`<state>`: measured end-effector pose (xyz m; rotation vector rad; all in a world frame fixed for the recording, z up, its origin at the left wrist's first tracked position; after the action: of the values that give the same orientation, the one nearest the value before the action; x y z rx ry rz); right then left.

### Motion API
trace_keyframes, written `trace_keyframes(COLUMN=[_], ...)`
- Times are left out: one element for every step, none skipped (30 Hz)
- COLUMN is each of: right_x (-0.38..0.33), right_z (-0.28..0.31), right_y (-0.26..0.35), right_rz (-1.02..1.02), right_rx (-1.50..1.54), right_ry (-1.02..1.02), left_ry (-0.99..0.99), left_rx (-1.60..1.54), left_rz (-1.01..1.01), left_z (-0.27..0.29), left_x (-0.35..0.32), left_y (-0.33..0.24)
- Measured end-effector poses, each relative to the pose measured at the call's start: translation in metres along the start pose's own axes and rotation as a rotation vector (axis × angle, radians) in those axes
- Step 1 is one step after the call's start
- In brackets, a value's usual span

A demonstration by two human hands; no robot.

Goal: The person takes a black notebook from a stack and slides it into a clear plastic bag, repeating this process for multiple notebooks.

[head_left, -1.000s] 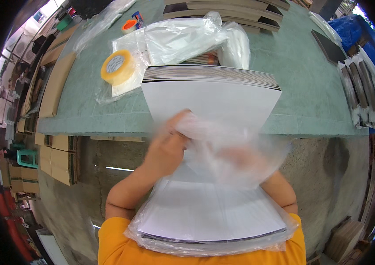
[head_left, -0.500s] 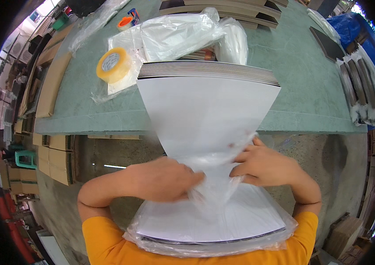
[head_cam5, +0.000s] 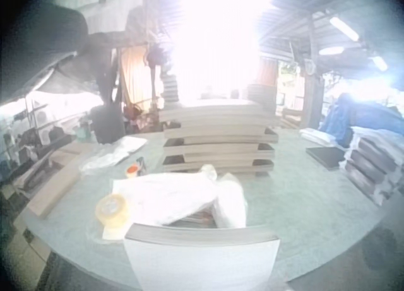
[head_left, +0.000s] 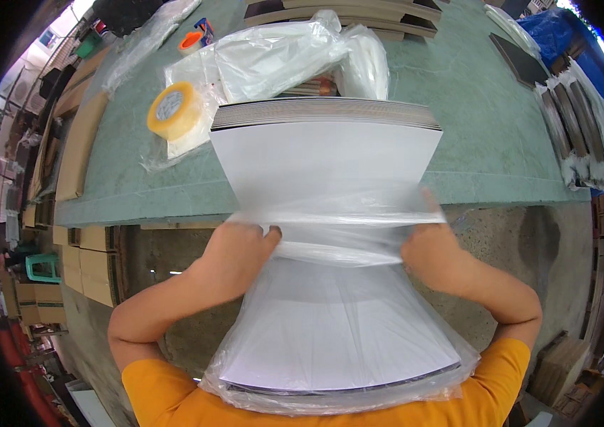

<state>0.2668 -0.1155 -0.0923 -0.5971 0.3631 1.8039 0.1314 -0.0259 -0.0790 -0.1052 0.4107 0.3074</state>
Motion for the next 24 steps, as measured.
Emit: trace_keyframes(right_x=[0.000, -0.001, -0.005, -0.012, -0.041, -0.086, -0.097, -0.109, -0.118, -0.094, -0.074, -0.073, -0.074, -0.067, -0.064, -0.063, -0.067, -0.073, -0.079, -0.091, -0.092, -0.094, -0.093, -0.082], right_z=[0.002, 0.004, 0.034, 0.059, 0.088, 0.094, 0.095, 0.094, 0.094, 0.108, 0.113, 0.119, 0.124, 0.119, 0.113, 0.107, 0.103, 0.098, 0.094, 0.093, 0.087, 0.080, 0.069, 0.061], right_y=[0.009, 0.016, -0.001, -0.026, -0.062, -0.096, -0.104, -0.111, -0.115, -0.085, -0.054, -0.046, -0.040, -0.050, -0.063, -0.074, -0.077, -0.077, -0.076, -0.074, -0.082, -0.092, -0.100, -0.098], right_rz=[0.057, 0.121, 0.033, -0.051, -0.169, -0.313, -0.384, -0.464, -0.517, -0.249, -0.043, -0.057, -0.074, -0.212, -0.349, -0.485, -0.435, -0.383, -0.331, -0.303, -0.246, -0.187, -0.123, 0.142], right_rx=[0.048, 0.098, 0.320, 0.546, 0.736, 0.915, 0.934, 0.949, 0.969, 0.687, 0.651, 0.514, 0.375, 0.304, 0.232, 0.159, 0.272, 0.385, 0.499, 0.518, 0.752, 0.983, 1.210, 1.458], right_ry=[0.026, 0.052, -0.139, -0.325, -0.797, -1.274, -1.383, -1.496, -1.604, -1.447, -1.361, -1.418, -1.472, -1.434, -1.391, -1.343, -1.359, -1.371, -1.380, -1.451, -1.399, -1.335, -1.260, -1.090], left_ry=[0.031, 0.068, 0.055, 0.038, 0.015, 0.185, 0.007, -0.171, -0.573, -0.853, -1.058, -1.251, -1.232, -1.202, -1.171, -0.975, -1.013, -1.050, -1.087, -1.112, -1.133, -1.153, -1.083, -0.995], left_rx=[0.073, 0.146, 0.027, -0.094, -0.209, -0.682, -0.898, -1.102, -1.232, -0.876, -0.682, -0.478, -0.411, -0.349, -0.288, -0.264, -0.254, -0.244, -0.232, -0.288, -0.348, -0.409, -0.675, -0.939], left_rz=[0.004, 0.012, -0.115, -0.240, -0.385, -0.334, -0.195, -0.053, 0.494, 0.574, 0.672, 0.754, 0.666, 0.584, 0.500, 0.447, 0.417, 0.388, 0.358, 0.311, 0.269, 0.227, 0.101, -0.032], left_z=[-0.016, -0.029, -0.038, -0.044, -0.042, -0.033, 0.006, 0.035, 0.039, 0.065, 0.075, 0.086, 0.093, 0.095, 0.097, 0.092, 0.094, 0.096, 0.097, 0.100, 0.101, 0.100, 0.089, 0.074], left_x=[0.007, 0.010, 0.007, 0.001, -0.006, -0.010, -0.018, -0.025, -0.050, -0.067, -0.077, -0.090, -0.084, -0.075, -0.069, -0.056, -0.060, -0.064, -0.068, -0.072, -0.078, -0.083, -0.080, -0.076], left_y=[0.009, 0.015, 0.002, -0.011, -0.025, -0.027, -0.001, 0.030, 0.087, 0.125, 0.145, 0.152, 0.143, 0.129, 0.117, 0.111, 0.106, 0.102, 0.098, 0.095, 0.095, 0.096, 0.105, 0.114])
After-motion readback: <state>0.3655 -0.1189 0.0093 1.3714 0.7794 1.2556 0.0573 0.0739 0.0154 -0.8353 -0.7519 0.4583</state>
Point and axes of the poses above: each hand's wrist, its own x-axis towards the middle knuckle, its own z-axis out of the back of the hand, y = z × x, the point moved 10 cm from there along x, towards the middle knuckle, and after that the axes turned 3 degrees about x, right-handed, at the moved point
